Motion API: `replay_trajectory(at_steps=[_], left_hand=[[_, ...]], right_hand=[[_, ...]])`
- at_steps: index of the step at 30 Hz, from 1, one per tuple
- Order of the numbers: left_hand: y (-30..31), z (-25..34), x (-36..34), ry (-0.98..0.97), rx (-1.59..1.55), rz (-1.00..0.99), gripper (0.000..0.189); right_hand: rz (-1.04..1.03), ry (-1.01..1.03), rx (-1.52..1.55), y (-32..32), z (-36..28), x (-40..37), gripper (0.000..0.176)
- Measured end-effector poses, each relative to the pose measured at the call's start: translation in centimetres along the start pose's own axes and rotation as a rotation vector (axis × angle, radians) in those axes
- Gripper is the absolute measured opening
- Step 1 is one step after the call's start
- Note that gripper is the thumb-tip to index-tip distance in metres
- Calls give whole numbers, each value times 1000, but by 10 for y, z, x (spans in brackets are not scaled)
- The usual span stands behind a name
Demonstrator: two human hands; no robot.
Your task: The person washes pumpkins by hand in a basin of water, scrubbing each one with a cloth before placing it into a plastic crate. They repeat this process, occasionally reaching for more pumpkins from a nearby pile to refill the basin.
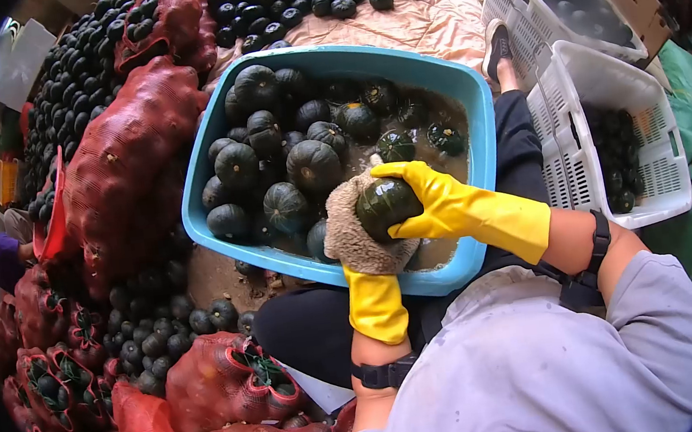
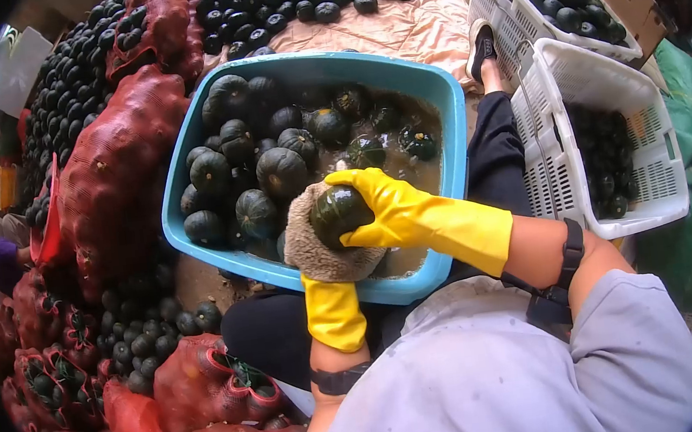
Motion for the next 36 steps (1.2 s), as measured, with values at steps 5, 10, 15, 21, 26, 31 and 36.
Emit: replay_trajectory(at_steps=[5, 10, 15, 21, 26, 31, 36], left_hand=[[-23, -62, -23, 380, -172, 179, 71], [5, 1, 2, -142, 155, 90, 48], [-6, -29, -7, 12, 127, 130, 61], [-21, -26, -10, 239, -5, 276, 63], [-22, -40, -5, 119, 25, 34, 55], [-18, -40, -9, 78, 379, -119, 47], [-20, -71, -14, 556, -593, 133, 44]], right_hand=[[257, -143, 671, -33, 50, 13, 78], [13, 321, -204, -7, -7, 6, 82], [-38, -32, 338, -5, 23, 21, 72], [474, 347, -506, -20, 17, 14, 73], [274, -89, 14, -31, 79, 2, 73], [-134, -553, 1274, -28, 50, -37, 67], [-293, -684, 1522, -15, 54, -50, 67]])
Point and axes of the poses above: each hand's wrist, its own x-axis towards the middle knuckle, its own y-axis out of the back of the hand, z = x × y, the point moved 7 cm from there along x, towards the middle knuckle, and after that the axes turned 2 degrees about -y, right-handed, at the moved point
